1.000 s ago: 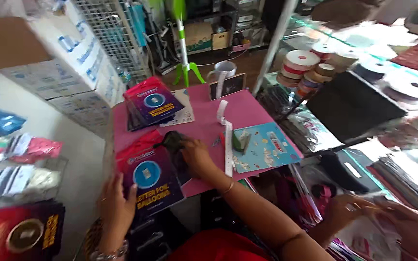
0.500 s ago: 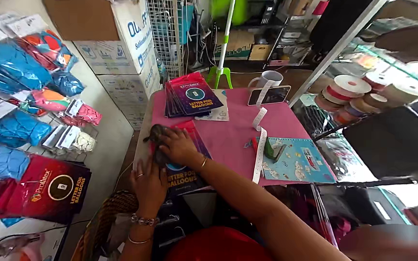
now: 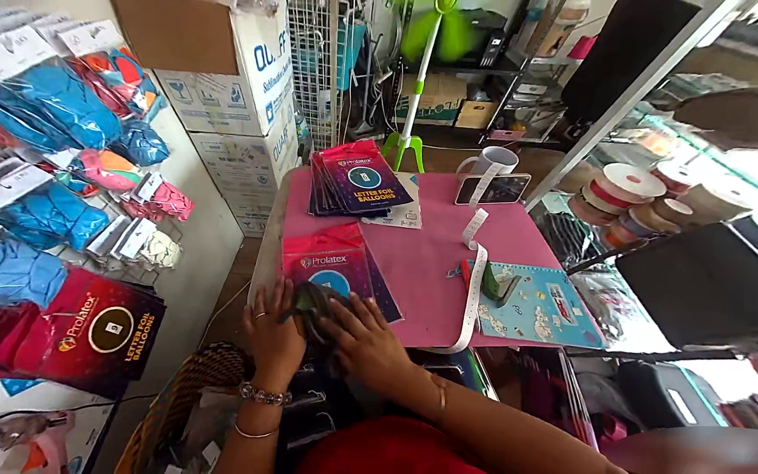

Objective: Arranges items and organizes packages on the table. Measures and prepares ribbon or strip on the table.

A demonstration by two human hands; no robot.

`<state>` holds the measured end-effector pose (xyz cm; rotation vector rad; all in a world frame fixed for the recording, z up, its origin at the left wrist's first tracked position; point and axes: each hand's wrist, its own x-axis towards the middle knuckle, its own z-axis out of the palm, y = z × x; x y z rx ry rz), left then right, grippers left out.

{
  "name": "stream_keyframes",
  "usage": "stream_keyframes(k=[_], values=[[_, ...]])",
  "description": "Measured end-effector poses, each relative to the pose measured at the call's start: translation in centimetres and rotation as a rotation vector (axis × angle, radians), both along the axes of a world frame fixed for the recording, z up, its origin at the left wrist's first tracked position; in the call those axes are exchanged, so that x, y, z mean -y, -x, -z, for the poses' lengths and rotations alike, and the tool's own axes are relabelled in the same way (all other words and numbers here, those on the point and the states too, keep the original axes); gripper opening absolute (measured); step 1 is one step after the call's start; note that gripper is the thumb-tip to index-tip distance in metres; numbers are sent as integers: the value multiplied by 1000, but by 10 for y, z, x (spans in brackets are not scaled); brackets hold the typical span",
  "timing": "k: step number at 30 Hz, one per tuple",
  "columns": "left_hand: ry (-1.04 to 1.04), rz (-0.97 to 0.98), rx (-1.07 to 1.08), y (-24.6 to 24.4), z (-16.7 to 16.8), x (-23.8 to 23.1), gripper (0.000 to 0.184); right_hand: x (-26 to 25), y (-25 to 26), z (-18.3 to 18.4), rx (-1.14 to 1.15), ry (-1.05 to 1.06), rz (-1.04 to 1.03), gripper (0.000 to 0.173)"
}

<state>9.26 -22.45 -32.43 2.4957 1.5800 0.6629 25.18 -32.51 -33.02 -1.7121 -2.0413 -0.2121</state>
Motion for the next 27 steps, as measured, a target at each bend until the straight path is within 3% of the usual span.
stream_keyframes(k=[5,8,12,13,16,19,24,27], values=[[8,1,-47,2,-1,1,52,-8,-74,-33,-191,366,283,47],[-117,143,-12,-1,-10,21,52,-18,-100,-40,-245,425,406,49],[-161,437,-80,-2,4,45,91,-20,-100,-38,-337,386,413,46],[-164,443,-128,-1,6,49,91,-21,-100,-40,-389,376,407,45],[-246,392,-190,-1,1,64,71,-28,-105,-52,-545,345,382,43],[-211,447,-188,7,-30,89,42,-39,-104,-66,-588,301,359,43],[81,459,-225,37,-73,105,34,-74,-80,-69,-426,289,240,42],[224,324,-50,73,-104,96,28,-93,-67,-51,-230,455,140,49]])
